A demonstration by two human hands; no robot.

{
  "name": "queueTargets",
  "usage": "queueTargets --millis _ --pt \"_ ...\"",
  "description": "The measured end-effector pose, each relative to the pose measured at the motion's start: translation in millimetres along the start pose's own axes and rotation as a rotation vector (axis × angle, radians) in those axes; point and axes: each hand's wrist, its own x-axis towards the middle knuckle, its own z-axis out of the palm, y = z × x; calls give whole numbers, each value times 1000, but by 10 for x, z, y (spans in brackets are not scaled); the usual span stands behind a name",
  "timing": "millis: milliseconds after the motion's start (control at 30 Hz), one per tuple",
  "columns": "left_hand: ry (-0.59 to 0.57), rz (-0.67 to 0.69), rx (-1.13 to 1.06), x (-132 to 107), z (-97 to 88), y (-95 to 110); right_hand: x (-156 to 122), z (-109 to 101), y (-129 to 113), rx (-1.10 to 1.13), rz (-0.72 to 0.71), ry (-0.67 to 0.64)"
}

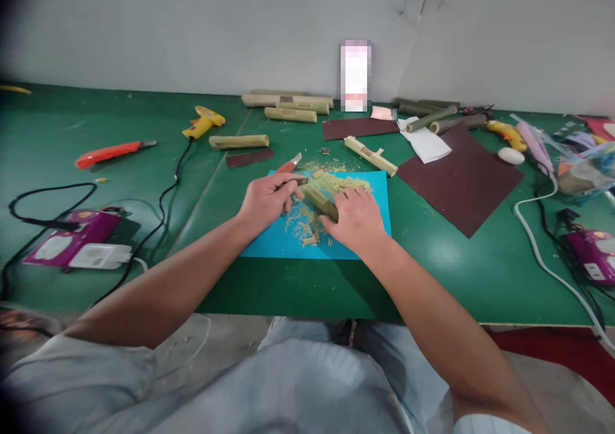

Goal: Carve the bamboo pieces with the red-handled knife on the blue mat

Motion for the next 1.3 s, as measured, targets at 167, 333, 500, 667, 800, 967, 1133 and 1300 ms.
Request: queueTargets --millis 167,333,500,667,800,967,1133,1300 --pt "-3 -139 -169 8 -13 45 100 -196 50 5 2 -32" --pt "38 -89 -150 -10 -6 10 76 -252 90 53 -45 -112" --pt "45 112 73 -45 -1 -18 -143 -160 90 73 -130 -43" --pt "30 228 206 -47 -22 17 -265 -115 137 80 -146 14" --pt "-17 286 255 -43 -41 35 -266 -115 160 158 -93 3" --pt "-69 284 309 -50 -18 4 -244 -88 197 248 -42 -24" --pt "-74 272 331 -54 10 -23 -234 -71 211 284 -1 -58" --pt "-56 238 376 -58 -3 -4 -244 -111 164 155 -4 -57"
